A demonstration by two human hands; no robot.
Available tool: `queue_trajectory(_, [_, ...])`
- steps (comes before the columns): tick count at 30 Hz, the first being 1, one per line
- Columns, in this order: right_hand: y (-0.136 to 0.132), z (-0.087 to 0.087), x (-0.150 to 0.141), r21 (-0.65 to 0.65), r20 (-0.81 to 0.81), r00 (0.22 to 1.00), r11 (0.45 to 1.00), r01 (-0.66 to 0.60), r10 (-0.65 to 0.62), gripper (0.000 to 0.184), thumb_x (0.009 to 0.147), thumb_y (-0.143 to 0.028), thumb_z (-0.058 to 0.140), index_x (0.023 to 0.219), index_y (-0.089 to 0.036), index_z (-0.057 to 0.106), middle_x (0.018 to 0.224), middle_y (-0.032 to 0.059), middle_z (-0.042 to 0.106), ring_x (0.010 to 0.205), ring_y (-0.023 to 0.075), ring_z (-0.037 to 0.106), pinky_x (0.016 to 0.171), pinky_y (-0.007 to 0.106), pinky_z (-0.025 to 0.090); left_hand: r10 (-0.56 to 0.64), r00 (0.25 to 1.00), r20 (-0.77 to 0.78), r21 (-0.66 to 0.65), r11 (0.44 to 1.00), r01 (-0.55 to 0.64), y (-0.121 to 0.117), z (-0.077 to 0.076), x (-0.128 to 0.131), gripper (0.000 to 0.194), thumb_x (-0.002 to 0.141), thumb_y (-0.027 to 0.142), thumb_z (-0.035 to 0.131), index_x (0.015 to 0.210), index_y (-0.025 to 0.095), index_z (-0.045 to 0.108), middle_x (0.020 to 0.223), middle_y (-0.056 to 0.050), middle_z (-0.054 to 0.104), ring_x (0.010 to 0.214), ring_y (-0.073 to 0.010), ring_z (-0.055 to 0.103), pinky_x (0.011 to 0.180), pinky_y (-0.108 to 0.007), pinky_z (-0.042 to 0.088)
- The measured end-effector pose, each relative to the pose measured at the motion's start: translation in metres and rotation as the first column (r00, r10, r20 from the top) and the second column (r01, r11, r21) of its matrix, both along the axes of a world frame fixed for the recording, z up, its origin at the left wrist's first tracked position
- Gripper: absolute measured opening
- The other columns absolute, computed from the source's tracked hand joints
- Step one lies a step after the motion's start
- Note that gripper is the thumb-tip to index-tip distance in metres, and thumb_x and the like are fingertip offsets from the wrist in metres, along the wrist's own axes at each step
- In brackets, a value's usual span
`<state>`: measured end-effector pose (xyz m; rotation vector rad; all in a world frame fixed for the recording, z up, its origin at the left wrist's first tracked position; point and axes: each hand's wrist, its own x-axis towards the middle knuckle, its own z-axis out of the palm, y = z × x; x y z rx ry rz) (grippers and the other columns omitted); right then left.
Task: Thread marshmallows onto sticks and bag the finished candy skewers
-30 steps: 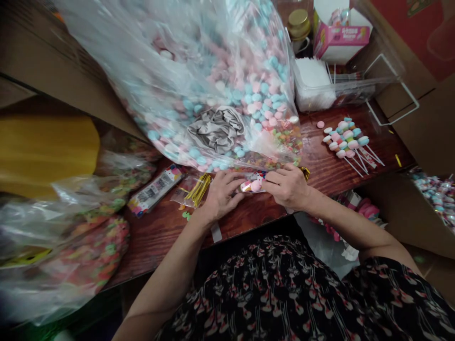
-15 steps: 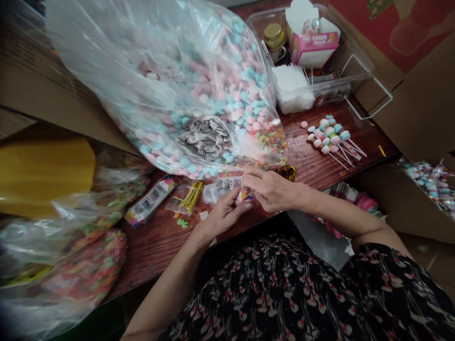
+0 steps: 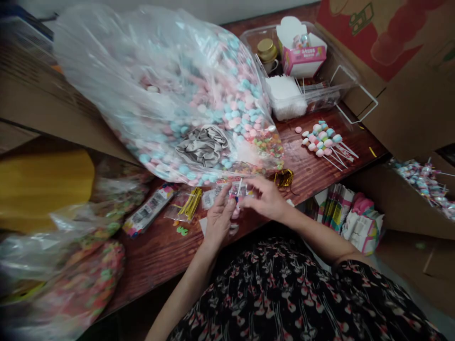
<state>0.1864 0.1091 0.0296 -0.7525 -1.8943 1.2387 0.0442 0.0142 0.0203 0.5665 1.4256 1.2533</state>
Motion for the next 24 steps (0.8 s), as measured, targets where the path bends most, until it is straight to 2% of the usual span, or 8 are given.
queue_trajectory(1, [-0.006, -0.005, -0.003, -0.045, -0.001, 0.999, 0.998, -0.041, 0.041, 0.014, 0.085, -0.031, 0.067, 0.088, -0.018, 0.062, 0.08, -0.0006, 0.057, 0.067, 0.0108, 0.05, 0.061, 0.023, 0.044, -0.012, 1.0, 0.026, 0.012, 1.0, 0.012, -0.001, 0.002, -0.001, 0.069, 0.08, 0.056, 0.068, 0.138, 0.029, 0.044, 0.063, 0.01, 0.047, 0.037, -0.0027, 0.029, 0.034, -0.017, 0.024])
queue_trajectory(4, [-0.018, -0.011, -0.013, -0.106, -0.057, 0.997, 0.993, -0.055, 0.049, 0.024, 0.089, -0.028, 0.061, 0.068, -0.018, 0.057, 0.065, -0.0026, 0.053, 0.062, 0.0107, 0.049, 0.061, 0.024, 0.043, -0.077, 0.988, 0.137, -0.018, 0.997, 0.08, -0.006, 0.006, -0.004, 0.055, 0.086, 0.059, 0.06, 0.131, 0.029, 0.049, 0.061, 0.01, 0.042, 0.037, -0.0037, 0.029, 0.034, -0.018, 0.026])
queue_trajectory(8, [-0.028, -0.009, -0.025, 0.03, -0.049, 0.998, 0.999, -0.024, 0.025, 0.017, 0.088, -0.021, 0.057, 0.072, -0.018, 0.06, 0.068, -0.0008, 0.056, 0.064, 0.0121, 0.053, 0.063, 0.025, 0.044, -0.274, 0.938, 0.214, 0.001, 0.96, 0.28, -0.016, 0.008, -0.019, 0.037, 0.086, 0.057, 0.06, 0.086, 0.02, 0.059, 0.062, 0.005, 0.047, 0.044, -0.0071, 0.041, 0.04, -0.022, 0.038])
queue_trajectory(13, [-0.035, -0.021, -0.037, 0.244, 0.095, 0.993, 0.969, 0.044, -0.069, 0.015, 0.09, -0.016, 0.049, 0.082, -0.018, 0.062, 0.079, 0.0041, 0.062, 0.075, 0.0155, 0.057, 0.07, 0.028, 0.048, -0.36, 0.876, 0.321, -0.088, 0.91, 0.406, -0.026, 0.009, -0.044, 0.034, 0.083, 0.05, 0.067, 0.077, 0.018, 0.056, 0.059, 0.005, 0.044, 0.041, -0.0055, 0.037, 0.037, -0.02, 0.036])
queue_trajectory(15, [-0.032, -0.023, -0.032, 0.443, 0.202, 0.979, 0.895, -0.055, -0.039, 0.016, 0.091, -0.017, 0.051, 0.097, -0.02, 0.065, 0.103, 0.0086, 0.067, 0.095, 0.019, 0.058, 0.084, 0.033, 0.048, -0.344, 0.887, 0.308, -0.137, 0.906, 0.399, -0.028, 0.007, -0.05, 0.036, 0.081, 0.05, 0.068, 0.073, 0.017, 0.055, 0.057, 0.005, 0.045, 0.039, -0.0047, 0.034, 0.034, -0.019, 0.033])
queue_trajectory(18, [-0.023, -0.019, -0.014, 0.696, 0.364, 0.926, 0.63, -0.345, 0.104, 0.03, 0.093, -0.022, 0.052, 0.12, -0.029, 0.061, 0.138, 0.0014, 0.057, 0.131, 0.0224, 0.043, 0.1, 0.039, 0.037, -0.403, 0.858, 0.318, -0.161, 0.869, 0.468, -0.032, 0.001, -0.056, 0.045, 0.077, 0.054, 0.07, 0.063, 0.016, 0.049, 0.053, 0.003, 0.048, 0.036, -0.0057, 0.037, 0.034, -0.019, 0.032])
queue_trajectory(20, [-0.02, -0.013, -0.002, 0.744, 0.434, 0.885, 0.487, -0.457, 0.167, 0.034, 0.097, -0.023, 0.047, 0.128, -0.031, 0.057, 0.137, -0.0034, 0.059, 0.133, 0.0204, 0.04, 0.101, 0.04, 0.032, -0.528, 0.78, 0.335, -0.148, 0.788, 0.597, -0.033, -0.002, -0.059, 0.048, 0.076, 0.055, 0.069, 0.059, 0.016, 0.047, 0.051, 0.002, 0.049, 0.033, -0.0058, 0.037, 0.033, -0.019, 0.028])
queue_trajectory(24, [-0.024, -0.009, 0.01, 0.713, 0.501, 0.84, 0.45, -0.538, 0.209, 0.025, 0.099, -0.022, 0.041, 0.106, -0.025, 0.065, 0.092, -0.0017, 0.071, 0.096, 0.0172, 0.055, 0.095, 0.044, 0.027, -0.781, 0.553, 0.289, -0.116, 0.545, 0.831, -0.033, 0.001, -0.057, 0.049, 0.083, 0.057, 0.061, 0.059, 0.016, 0.048, 0.049, 0.003, 0.046, 0.033, -0.005, 0.033, 0.035, -0.02, 0.024])
